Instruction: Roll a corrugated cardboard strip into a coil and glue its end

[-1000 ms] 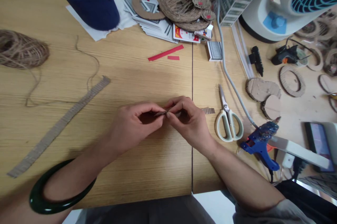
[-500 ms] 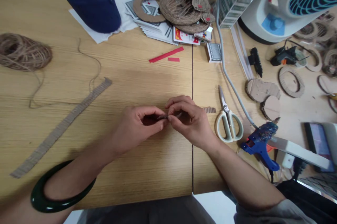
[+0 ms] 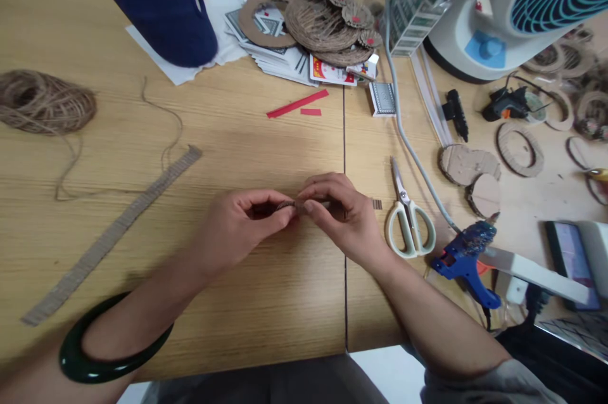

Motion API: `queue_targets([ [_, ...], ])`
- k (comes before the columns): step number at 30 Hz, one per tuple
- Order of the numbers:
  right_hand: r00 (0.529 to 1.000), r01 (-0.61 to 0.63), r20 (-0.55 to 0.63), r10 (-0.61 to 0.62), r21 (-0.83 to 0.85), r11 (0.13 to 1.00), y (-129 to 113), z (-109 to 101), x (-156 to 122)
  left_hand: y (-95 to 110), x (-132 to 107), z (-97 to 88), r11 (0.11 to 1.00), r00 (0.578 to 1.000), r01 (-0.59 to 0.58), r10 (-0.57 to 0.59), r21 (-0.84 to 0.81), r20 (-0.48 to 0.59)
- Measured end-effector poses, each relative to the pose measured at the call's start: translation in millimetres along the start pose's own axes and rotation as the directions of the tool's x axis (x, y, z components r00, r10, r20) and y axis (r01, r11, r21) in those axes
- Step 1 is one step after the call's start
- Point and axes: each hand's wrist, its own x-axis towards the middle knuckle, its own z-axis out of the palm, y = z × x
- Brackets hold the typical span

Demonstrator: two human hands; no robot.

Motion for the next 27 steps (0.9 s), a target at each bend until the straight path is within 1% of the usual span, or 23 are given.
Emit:
queue_targets([
  [4,1.000,0.006,-0.019,-0.008,-0.099,0.995,-4,0,-1,1,0,-0.9,0.998,0.999,-0.002,-0.001,-0.069,-0.033],
  [10,1.000,-0.013,-0.022,0.012,-0.052,0.999,-2,4,-4,2,-1,1.0,1.000,1.000,0.001,-0.002,-0.017,-0.025],
  [16,0.999,-0.013,-0.031,0.011,-0.088,0.996,0,8,-5,2,-2,3.7,1.000,1.000,0.000,0.000,0.015,-0.015],
  [21,0.997,-0.011,-0.073,0.006,-0.073,0.997,2,10,-4,-2,-3,4.1,1.000,1.000,-0.010,0.010,-0.026,0.005],
  [27,0.996,-0.024,-0.085,0.019,-0.056,0.998,2,11,-4,-8,-3,5.1,0.999,0.999,-0.026,0.027,-0.037,0.026],
])
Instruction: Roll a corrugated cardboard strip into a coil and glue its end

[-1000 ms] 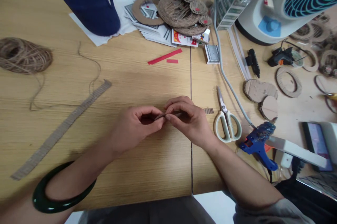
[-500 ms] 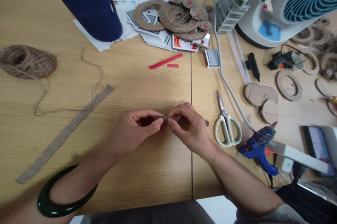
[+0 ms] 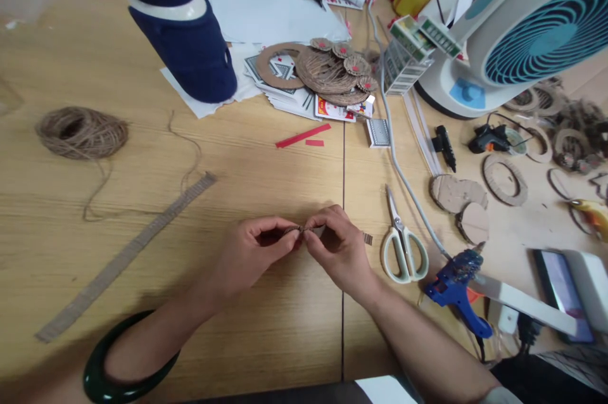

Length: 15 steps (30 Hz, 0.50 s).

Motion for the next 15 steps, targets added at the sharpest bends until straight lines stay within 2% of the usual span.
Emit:
queue_targets([
  [7,0.999,-0.001,-0.045,0.000,-0.023,1.000,1,5,-3,-3,-5,4.9,0.994,0.996,-0.065,0.070,0.093,-0.055],
  [11,0.994,-0.050,-0.093,0.050,0.001,0.999,1,8,-5,0,-9,8.8,0.964,0.975,-0.159,0.187,0.212,-0.117],
  [15,0.992,-0.087,-0.088,0.089,0.030,0.996,0,7,-7,2,-10,11.2,0.924,0.941,-0.273,0.314,0.267,-0.124],
])
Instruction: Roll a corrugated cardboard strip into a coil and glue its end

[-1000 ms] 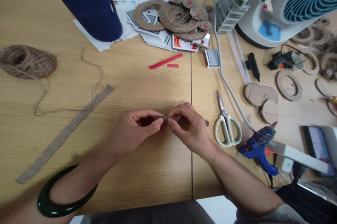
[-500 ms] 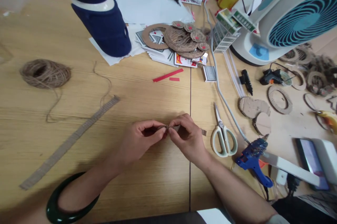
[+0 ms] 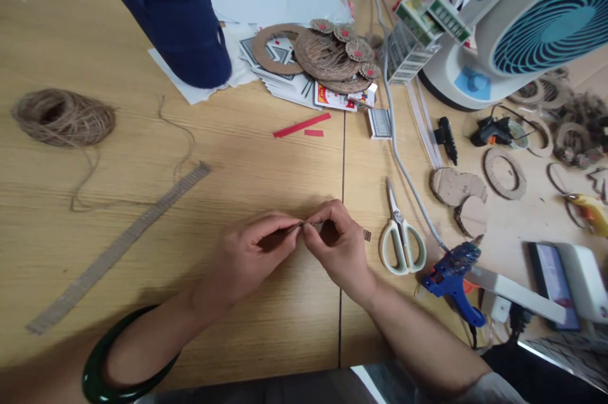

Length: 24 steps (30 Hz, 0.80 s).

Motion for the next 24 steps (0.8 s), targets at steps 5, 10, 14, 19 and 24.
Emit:
queue_targets([
  [5,1.000,-0.028,0.009,0.028,0.040,0.999,-1.0,-1.6,-0.1,-0.6,2.1,-2.0,0.992,0.992,-0.128,0.128,0.021,-0.005],
  [10,0.998,-0.055,0.015,0.054,0.086,0.995,-0.1,-2.1,-0.3,-4.6,4.9,-2.4,0.957,0.957,-0.285,0.287,0.047,-0.052],
  [14,0.999,-0.048,0.017,0.047,0.099,0.994,1.7,-2.1,-0.3,-4.3,4.6,0.2,0.978,0.976,-0.208,0.208,0.001,-0.069],
  [19,1.000,-0.004,0.025,0.002,0.075,0.997,1.3,-2.1,0.7,1.3,4.3,0.8,0.985,0.991,0.124,-0.128,-0.123,-0.029],
  [24,0.998,0.033,0.050,-0.035,0.030,0.999,-0.5,-5.0,3.1,0.8,6.5,-0.7,0.914,0.953,0.302,-0.298,-0.273,0.057],
])
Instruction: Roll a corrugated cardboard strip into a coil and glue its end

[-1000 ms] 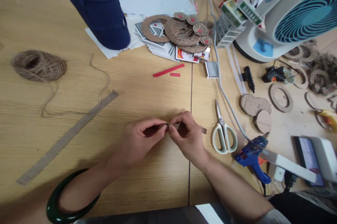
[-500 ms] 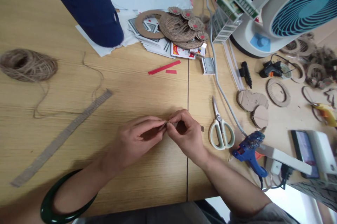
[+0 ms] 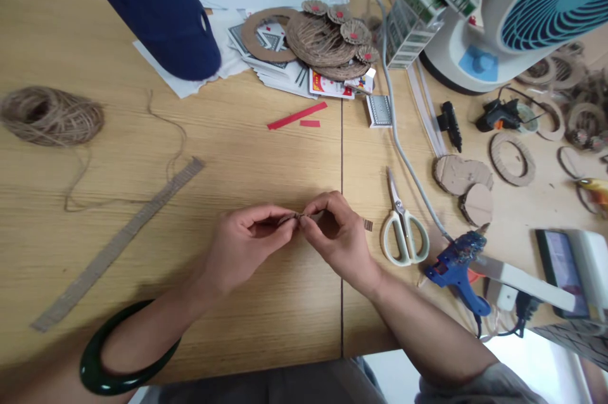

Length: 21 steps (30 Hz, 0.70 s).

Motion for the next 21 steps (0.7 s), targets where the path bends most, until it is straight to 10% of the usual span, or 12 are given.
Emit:
queue_targets([
  [21,1.000,-0.011,0.030,0.011,0.003,1.000,-1.7,-1.8,1.0,1.3,3.8,-2.9,0.993,0.995,0.077,-0.071,-0.084,0.074],
])
